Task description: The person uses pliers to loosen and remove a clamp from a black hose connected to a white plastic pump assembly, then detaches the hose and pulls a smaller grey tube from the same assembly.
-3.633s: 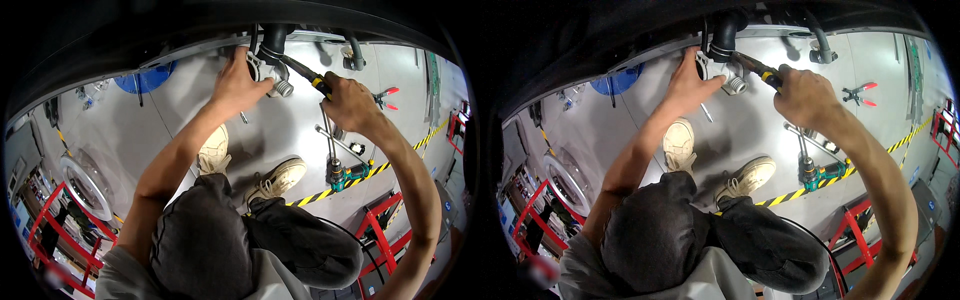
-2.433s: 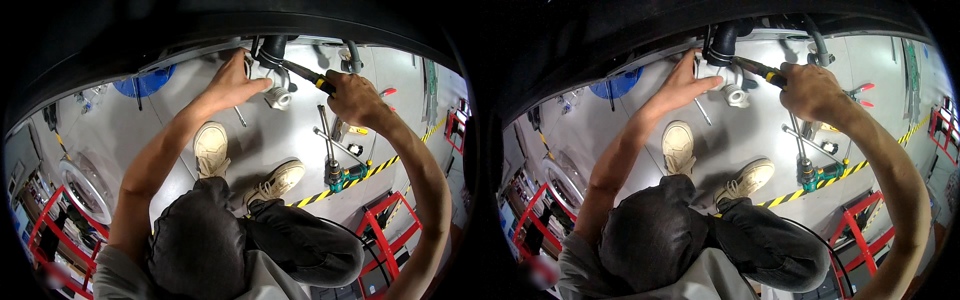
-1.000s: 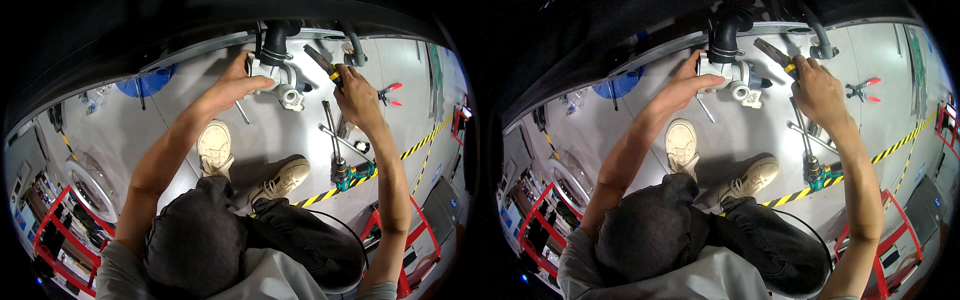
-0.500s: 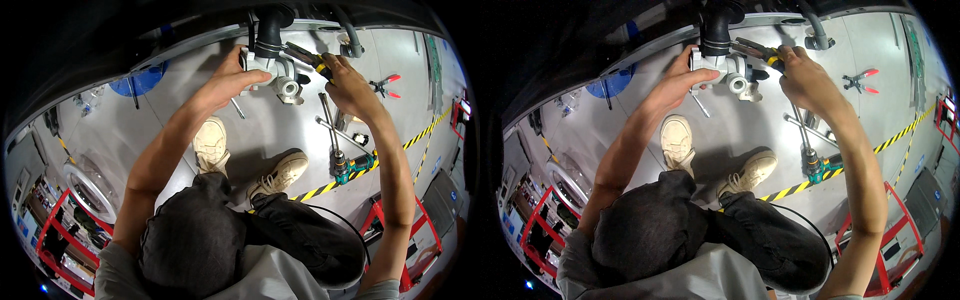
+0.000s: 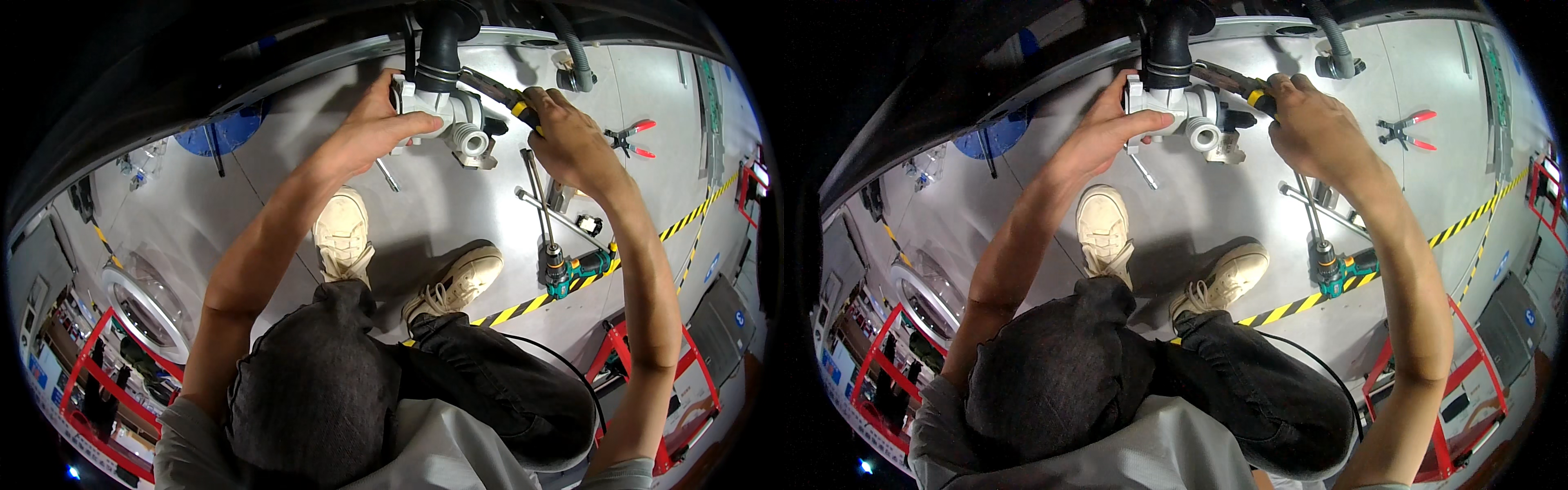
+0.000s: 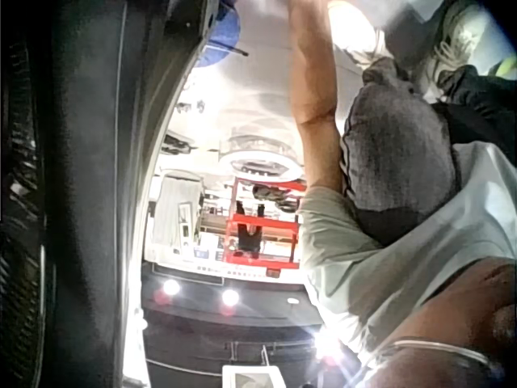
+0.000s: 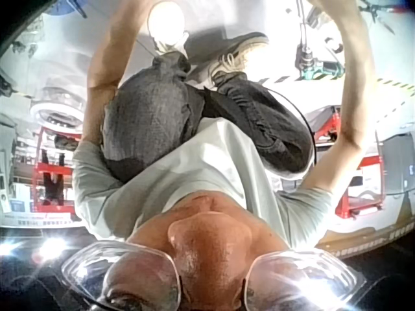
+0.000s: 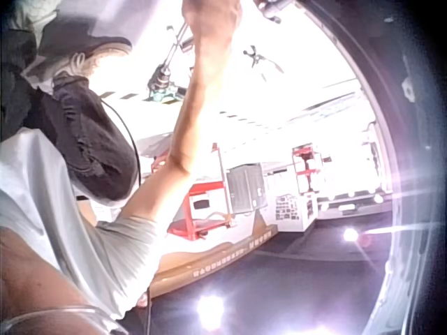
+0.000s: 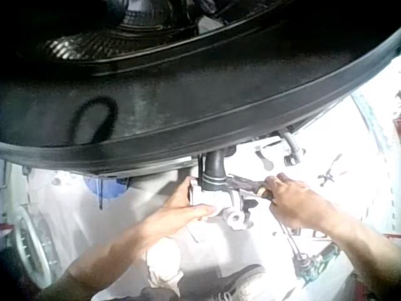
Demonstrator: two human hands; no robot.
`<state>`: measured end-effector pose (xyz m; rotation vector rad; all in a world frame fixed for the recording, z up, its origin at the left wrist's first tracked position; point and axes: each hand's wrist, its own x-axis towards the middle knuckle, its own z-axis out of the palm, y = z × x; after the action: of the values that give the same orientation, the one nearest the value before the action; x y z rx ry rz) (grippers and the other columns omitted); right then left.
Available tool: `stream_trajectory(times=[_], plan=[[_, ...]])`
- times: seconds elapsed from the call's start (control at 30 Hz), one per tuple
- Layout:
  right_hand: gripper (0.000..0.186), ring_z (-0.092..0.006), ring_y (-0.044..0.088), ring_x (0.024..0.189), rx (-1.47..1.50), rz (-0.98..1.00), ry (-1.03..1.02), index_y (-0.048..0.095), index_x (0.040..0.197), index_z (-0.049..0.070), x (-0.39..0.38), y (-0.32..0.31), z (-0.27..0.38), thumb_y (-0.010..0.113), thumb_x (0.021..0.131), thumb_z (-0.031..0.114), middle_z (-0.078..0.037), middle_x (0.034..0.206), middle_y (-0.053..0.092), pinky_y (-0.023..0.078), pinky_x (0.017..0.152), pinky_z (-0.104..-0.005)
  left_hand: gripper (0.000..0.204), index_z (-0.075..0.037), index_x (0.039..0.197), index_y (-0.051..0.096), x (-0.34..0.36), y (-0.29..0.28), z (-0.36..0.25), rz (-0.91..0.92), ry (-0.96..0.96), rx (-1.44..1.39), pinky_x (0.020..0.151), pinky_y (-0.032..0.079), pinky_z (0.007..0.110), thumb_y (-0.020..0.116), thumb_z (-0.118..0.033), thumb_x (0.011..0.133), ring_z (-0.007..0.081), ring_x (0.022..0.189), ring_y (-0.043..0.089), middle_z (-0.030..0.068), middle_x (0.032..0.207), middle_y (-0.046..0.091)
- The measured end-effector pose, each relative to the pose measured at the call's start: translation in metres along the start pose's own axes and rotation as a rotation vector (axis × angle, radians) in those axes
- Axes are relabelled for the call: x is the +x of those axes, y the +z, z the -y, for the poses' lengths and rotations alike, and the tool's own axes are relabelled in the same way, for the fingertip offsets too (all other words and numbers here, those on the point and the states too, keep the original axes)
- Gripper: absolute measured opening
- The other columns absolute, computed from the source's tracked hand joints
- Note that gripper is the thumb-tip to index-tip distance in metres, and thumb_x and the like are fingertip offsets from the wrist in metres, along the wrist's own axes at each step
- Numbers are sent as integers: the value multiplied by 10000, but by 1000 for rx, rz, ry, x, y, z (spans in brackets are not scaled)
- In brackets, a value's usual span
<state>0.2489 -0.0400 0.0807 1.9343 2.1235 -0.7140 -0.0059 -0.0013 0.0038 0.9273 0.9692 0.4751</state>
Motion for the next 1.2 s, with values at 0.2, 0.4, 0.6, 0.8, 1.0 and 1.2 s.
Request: stream_trajectory(times=[0.2, 0.4, 0.6, 0.8, 1.0, 1.2], plan=[[432, -410, 629, 1055, -160, -38, -108, 552, 1239, -39, 5, 1, -6, 524, 815, 38, -258, 1077, 650, 472, 966, -475, 619, -36, 1343, 437, 0, -4, 0, 29, -55, 94, 700, 502, 310, 772, -161, 837, 150, 926, 610, 80, 1073, 632], [467, -407, 634, 1033, -50, 57, -56, 549, 1268, -18, 16, -1, -13, 551, 810, 75, -252, 1092, 657, 472, 959, -479, 789, -49, 1468, 291, -4, 3, 6, -83, 75, 117, 647, 512, 289, 766, -133, 844, 144, 914, 610, 95, 1117, 608], [499, -412, 652, 1004, 53, 168, 56, 544, 1290, -15, 22, 1, -14, 571, 801, 79, -263, 1090, 661, 498, 942, -476, 992, -126, 1574, 171, 0, 4, 21, -88, 373, 456, 920, 496, 359, 789, -117, 797, 210, 1103, 583, 149, 1274, 539], [484, -421, 646, 1032, 13, 110, 8, 547, 1270, -44, 16, 5, -16, 575, 800, 67, -282, 1097, 654, 504, 957, -476, 853, -75, 1511, 276, -6, 11, 17, -125, 295, 415, 992, 450, 361, 765, -120, 813, 227, 1151, 563, 165, 1270, 554], [507, -428, 648, 1008, 50, 169, 68, 530, 1271, -72, 16, -4, -2, 576, 779, 42, -296, 1106, 644, 498, 956, -484, 718, -44, 1459, 327, -7, 6, 9, -133, 322, 445, 978, 442, 345, 715, -151, 865, 216, 1118, 565, 166, 1217, 573], [375, -436, 659, 931, 37, 193, 35, 570, 1151, -47, 20, -3, -10, 555, 794, 68, -282, 941, 672, 510, 869, -491, 671, -47, 1437, 344, -1, -3, 13, -72, 383, 407, 847, 486, 318, 696, -177, 881, 182, 986, 585, 135, 1180, 562]])
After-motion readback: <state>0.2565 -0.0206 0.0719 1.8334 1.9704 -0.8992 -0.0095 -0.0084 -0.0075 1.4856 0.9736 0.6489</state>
